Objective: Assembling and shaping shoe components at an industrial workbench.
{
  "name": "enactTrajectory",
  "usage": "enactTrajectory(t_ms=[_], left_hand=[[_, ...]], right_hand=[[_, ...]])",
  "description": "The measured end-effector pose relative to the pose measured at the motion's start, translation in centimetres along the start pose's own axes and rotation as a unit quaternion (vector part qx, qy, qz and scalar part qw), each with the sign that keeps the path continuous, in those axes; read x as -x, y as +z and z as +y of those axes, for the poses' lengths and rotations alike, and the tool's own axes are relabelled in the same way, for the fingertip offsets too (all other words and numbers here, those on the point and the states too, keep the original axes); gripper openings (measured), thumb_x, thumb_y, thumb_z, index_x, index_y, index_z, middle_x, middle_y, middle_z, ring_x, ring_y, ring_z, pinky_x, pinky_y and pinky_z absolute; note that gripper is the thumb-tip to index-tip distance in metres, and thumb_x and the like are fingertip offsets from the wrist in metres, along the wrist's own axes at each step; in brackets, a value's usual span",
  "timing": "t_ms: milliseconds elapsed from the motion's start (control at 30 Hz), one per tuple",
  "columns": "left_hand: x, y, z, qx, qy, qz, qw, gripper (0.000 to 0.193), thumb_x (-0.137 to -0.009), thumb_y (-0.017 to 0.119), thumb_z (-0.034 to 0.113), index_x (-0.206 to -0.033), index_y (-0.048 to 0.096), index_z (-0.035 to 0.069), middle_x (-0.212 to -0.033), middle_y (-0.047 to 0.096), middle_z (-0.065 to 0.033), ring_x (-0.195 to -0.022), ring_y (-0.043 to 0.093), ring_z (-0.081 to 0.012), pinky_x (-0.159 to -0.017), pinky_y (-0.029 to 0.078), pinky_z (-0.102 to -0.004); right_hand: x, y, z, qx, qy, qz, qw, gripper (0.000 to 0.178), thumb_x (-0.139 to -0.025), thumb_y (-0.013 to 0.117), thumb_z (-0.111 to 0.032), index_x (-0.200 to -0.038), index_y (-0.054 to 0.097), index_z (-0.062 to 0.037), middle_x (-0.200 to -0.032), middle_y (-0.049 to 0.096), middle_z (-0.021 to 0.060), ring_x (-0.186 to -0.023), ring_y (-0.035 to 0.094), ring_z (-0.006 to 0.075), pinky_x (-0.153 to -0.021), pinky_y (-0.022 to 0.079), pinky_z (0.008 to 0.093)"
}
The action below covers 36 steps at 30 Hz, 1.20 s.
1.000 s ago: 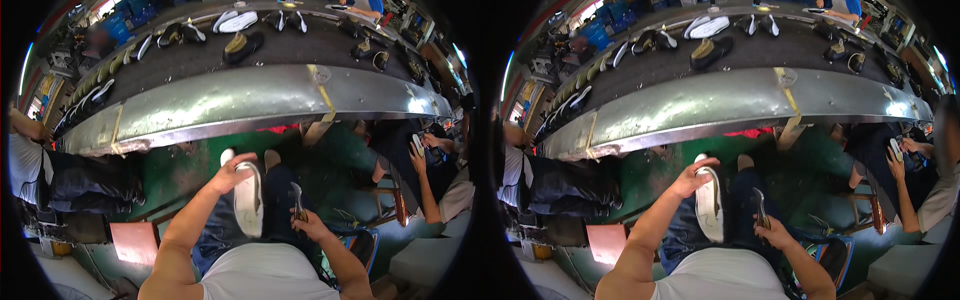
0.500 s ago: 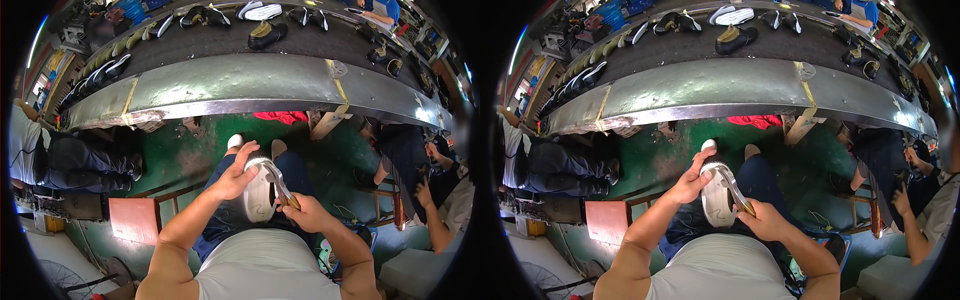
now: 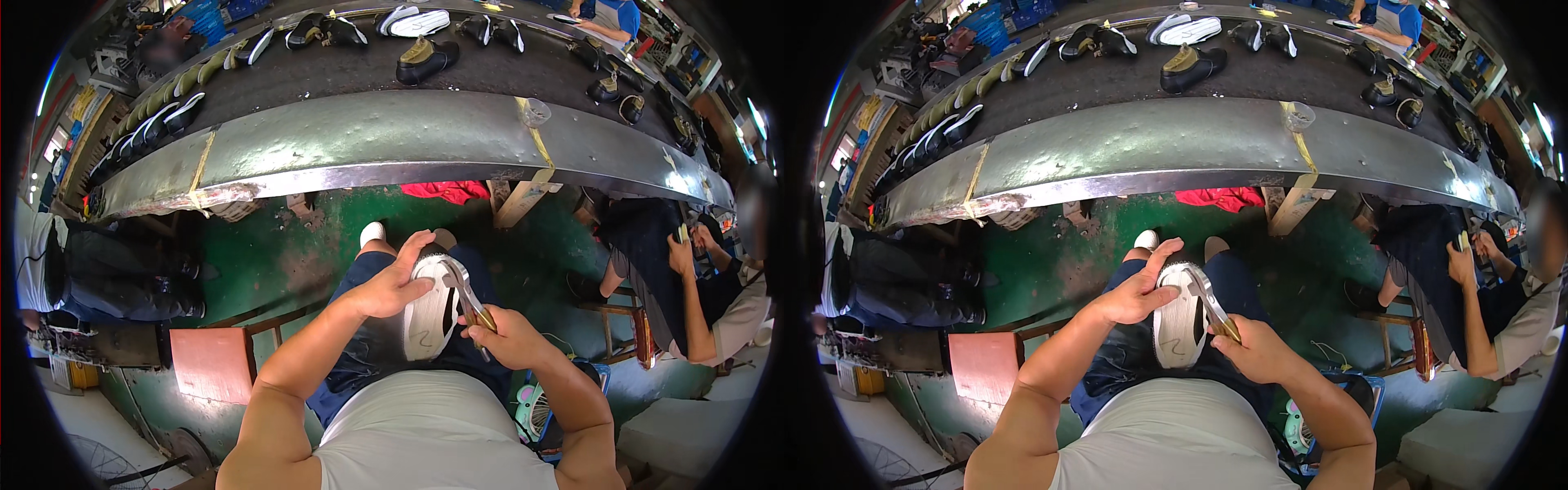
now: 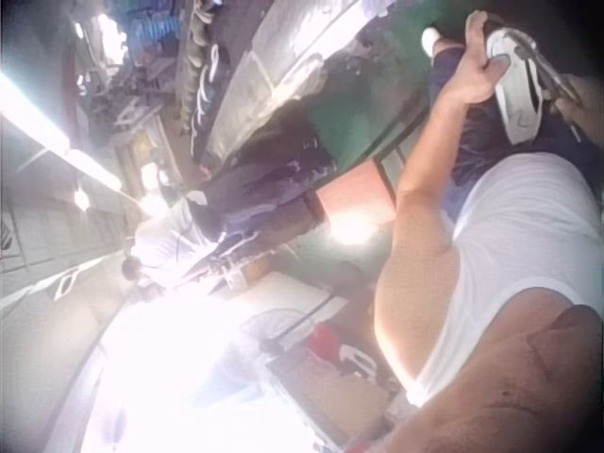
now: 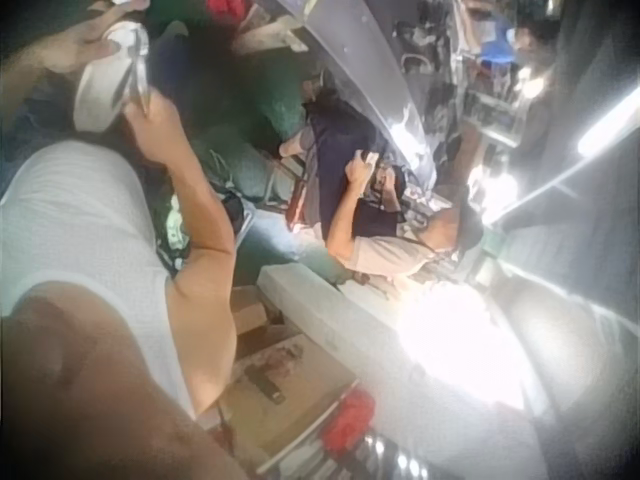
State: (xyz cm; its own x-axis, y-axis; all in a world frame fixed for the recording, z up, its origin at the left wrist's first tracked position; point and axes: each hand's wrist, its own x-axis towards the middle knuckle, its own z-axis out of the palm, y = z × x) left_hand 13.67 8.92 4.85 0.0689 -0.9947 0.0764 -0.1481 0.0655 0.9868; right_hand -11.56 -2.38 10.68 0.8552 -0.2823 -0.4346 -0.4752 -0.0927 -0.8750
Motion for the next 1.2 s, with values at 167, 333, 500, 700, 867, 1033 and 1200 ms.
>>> enactTrajectory(t_ms=[167, 333, 500, 700, 867, 1033, 1200], left_hand=[[-1.4, -0.4, 3.0, -0.037, 0.002, -0.018, 0.999, 0.075, -0.087, 0.066, 0.011, -0.152, 0.029, 0.010, -0.121, 0.061, -0.0131, -0.111, 0.058, -0.0274, -0.102, 0.039, -0.0333], [-1.9, -0.8, 0.9, 0.068, 0.016, -0.017, 0.997, 0.064, -0.091, 0.065, 0.024, -0.147, 0.038, 0.010, -0.113, 0.065, -0.0144, -0.104, 0.061, -0.0308, -0.096, 0.044, -0.0342], [-1.7, 0.2, 1.1, -0.189, 0.033, 0.085, 0.978, 0.055, -0.101, 0.053, 0.042, -0.145, 0.044, 0.011, -0.113, 0.066, -0.0152, -0.102, 0.058, -0.0316, -0.099, 0.042, -0.0381], [-2.0, -0.6, -0.4, -0.114, -0.079, 0.085, 0.987, 0.049, -0.099, 0.061, 0.024, -0.141, 0.048, 0.001, -0.124, 0.064, -0.0159, -0.116, 0.060, -0.0240, -0.103, 0.044, -0.0330], [-1.7, -2.4, -5.1, -0.059, -0.087, 0.097, 0.990, 0.050, -0.095, 0.064, 0.015, -0.142, 0.048, 0.003, -0.121, 0.067, -0.0136, -0.112, 0.062, -0.0212, -0.102, 0.044, -0.0326], [0.0, -5.3, -2.8, 0.131, -0.086, -0.030, 0.987, 0.073, -0.087, 0.066, -0.001, -0.153, 0.037, 0.007, -0.149, 0.045, -0.0123, -0.126, 0.052, -0.0196, -0.105, 0.042, -0.0331], [-0.4, -2.5, -0.9, 0.298, -0.201, 0.085, 0.929, 0.057, -0.097, 0.064, 0.016, -0.149, 0.043, 0.010, -0.128, 0.055, -0.0045, -0.109, 0.056, -0.0115, -0.090, 0.047, -0.0257]], right_hand=[[-1.1, -2.0, -0.4, -0.279, 0.018, -0.109, 0.954, 0.027, -0.099, 0.057, -0.019, -0.116, 0.059, 0.0020, -0.094, 0.065, 0.0068, -0.080, 0.064, 0.0160, -0.072, 0.050, 0.0294], [-1.8, 0.3, 1.1, -0.293, 0.014, -0.061, 0.954, 0.028, -0.101, 0.054, -0.018, -0.121, 0.058, 0.0013, -0.106, 0.065, 0.0086, -0.095, 0.064, 0.0176, -0.082, 0.052, 0.0306], [-1.7, -0.8, -1.3, -0.292, 0.087, -0.072, 0.950, 0.025, -0.100, 0.055, -0.017, -0.117, 0.057, 0.0017, -0.113, 0.064, 0.0097, -0.102, 0.065, 0.0192, -0.088, 0.054, 0.0334], [-4.8, -0.9, 1.6, -0.078, 0.011, -0.015, 0.997, 0.023, -0.101, 0.056, -0.022, -0.093, 0.058, -0.0001, -0.073, 0.064, 0.0101, -0.062, 0.065, 0.0221, -0.062, 0.052, 0.0355], [-9.2, 1.9, 7.0, 0.176, -0.183, 0.173, 0.952, 0.024, -0.097, 0.059, -0.021, -0.101, 0.058, 0.0034, -0.085, 0.066, 0.0233, -0.080, 0.064, 0.0443, -0.072, 0.052, 0.0472], [-7.1, 2.0, 4.6, 0.253, -0.193, 0.154, 0.935, 0.028, -0.095, 0.058, -0.016, -0.114, 0.055, 0.0047, -0.098, 0.065, 0.0257, -0.084, 0.065, 0.0440, -0.075, 0.052, 0.0490], [-4.7, 2.3, 1.2, 0.344, -0.063, 0.103, 0.931, 0.021, -0.094, 0.057, -0.012, -0.107, 0.051, 0.0039, -0.094, 0.063, 0.0256, -0.083, 0.065, 0.0441, -0.074, 0.053, 0.0491]])
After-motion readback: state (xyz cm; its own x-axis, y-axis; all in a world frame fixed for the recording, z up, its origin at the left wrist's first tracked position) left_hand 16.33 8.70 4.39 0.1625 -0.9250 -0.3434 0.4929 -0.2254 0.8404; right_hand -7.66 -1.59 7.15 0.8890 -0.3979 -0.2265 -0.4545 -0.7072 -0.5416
